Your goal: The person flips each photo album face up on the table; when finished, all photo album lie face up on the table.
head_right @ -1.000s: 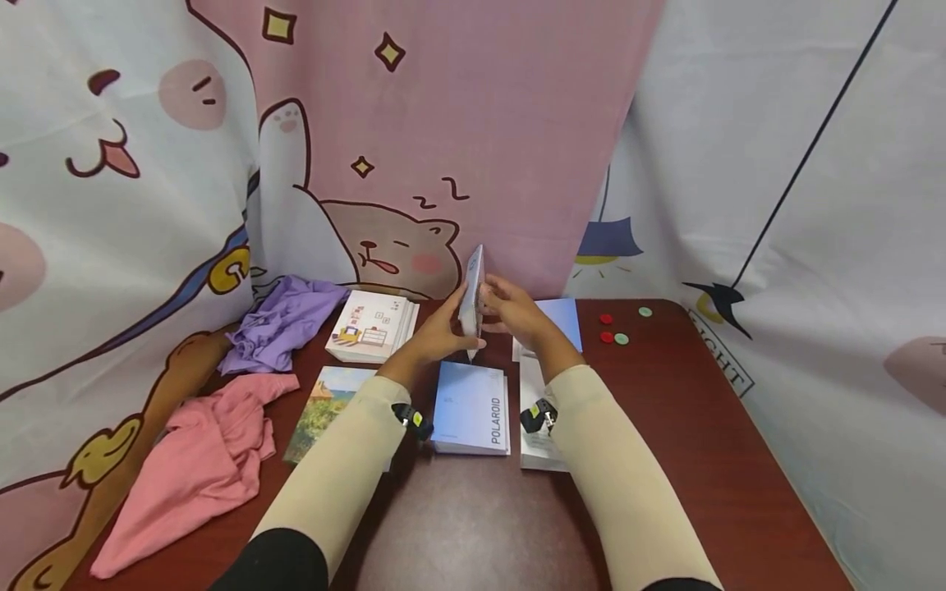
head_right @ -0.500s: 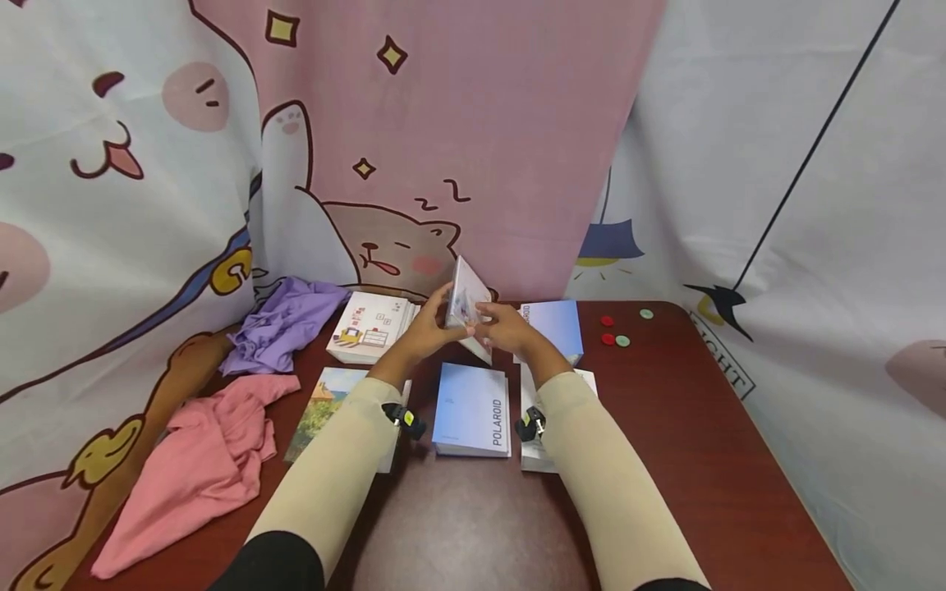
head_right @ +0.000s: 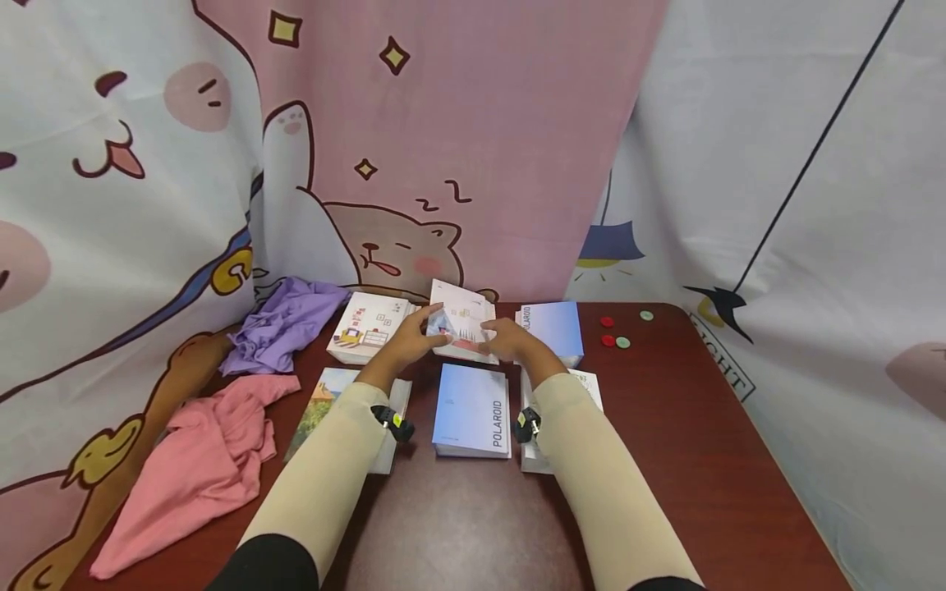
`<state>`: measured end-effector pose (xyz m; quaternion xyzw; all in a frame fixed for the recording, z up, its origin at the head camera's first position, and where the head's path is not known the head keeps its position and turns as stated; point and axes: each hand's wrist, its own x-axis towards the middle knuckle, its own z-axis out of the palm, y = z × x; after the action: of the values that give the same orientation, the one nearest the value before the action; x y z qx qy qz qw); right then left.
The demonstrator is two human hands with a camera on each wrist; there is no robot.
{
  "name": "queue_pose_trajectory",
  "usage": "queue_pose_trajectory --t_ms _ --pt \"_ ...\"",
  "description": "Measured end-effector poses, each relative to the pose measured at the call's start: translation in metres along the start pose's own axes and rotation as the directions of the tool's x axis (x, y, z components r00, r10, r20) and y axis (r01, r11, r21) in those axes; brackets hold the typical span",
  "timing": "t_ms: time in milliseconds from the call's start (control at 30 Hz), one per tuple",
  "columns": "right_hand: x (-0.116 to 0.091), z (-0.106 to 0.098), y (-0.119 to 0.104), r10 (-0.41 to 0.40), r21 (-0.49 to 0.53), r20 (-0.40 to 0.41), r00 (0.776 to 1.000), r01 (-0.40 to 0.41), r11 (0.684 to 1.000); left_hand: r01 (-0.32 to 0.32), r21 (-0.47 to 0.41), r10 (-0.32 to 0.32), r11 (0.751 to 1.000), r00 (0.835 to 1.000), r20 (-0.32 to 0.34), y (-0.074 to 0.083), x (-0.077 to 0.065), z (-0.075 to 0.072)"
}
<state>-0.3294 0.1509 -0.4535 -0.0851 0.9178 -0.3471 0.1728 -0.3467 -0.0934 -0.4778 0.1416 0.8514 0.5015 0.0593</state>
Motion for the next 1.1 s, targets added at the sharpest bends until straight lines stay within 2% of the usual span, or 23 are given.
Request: queue_pose_trajectory --t_ms 133,233,533,700,767,900,1100 --pt "0.002 0.005 -0.002 -0.046 -0.073 -0.001 0.999 0.046 0.996 -0.011 0.018 0.011 1.000 1.000 0.009 -0.004 0.001 -0.003" --pt "0.003 0.007 -0.003 -0.062 -0.082 -0.001 0.998 0.062 0.995 0.003 0.028 -0.004 1.000 1.000 0.017 -0.006 0.001 -0.004" --pt "0.000 0.004 -0.006 -0.041 -0.099 0.014 0.999 0.042 0.994 0.044 0.139 -0.046 0.989 0.999 0.009 -0.014 -0.002 -0.008" --pt "-0.006 -0.007 -0.013 0.015 -0.075 0.029 0.999 -0.013 0.997 -0.001 0.276 -0.007 0.961 1.000 0.029 -0.004 -0.002 -0.016" --pt "-0.007 -0.013 -0.016 0.022 -0.069 0.031 0.999 -0.020 0.997 -0.019 0.304 0.007 0.953 0.999 0.038 0.000 -0.002 -0.018" --pt "-0.010 -0.026 -0.018 0.021 -0.063 0.034 0.999 -0.019 0.998 -0.046 0.320 0.026 0.946 0.997 0.066 0.012 0.000 -0.016" --pt "-0.016 -0.044 -0.011 0.027 -0.080 -0.006 1.000 -0.027 0.996 -0.071 0.332 0.031 0.941 0.992 0.123 0.036 0.005 -0.003"
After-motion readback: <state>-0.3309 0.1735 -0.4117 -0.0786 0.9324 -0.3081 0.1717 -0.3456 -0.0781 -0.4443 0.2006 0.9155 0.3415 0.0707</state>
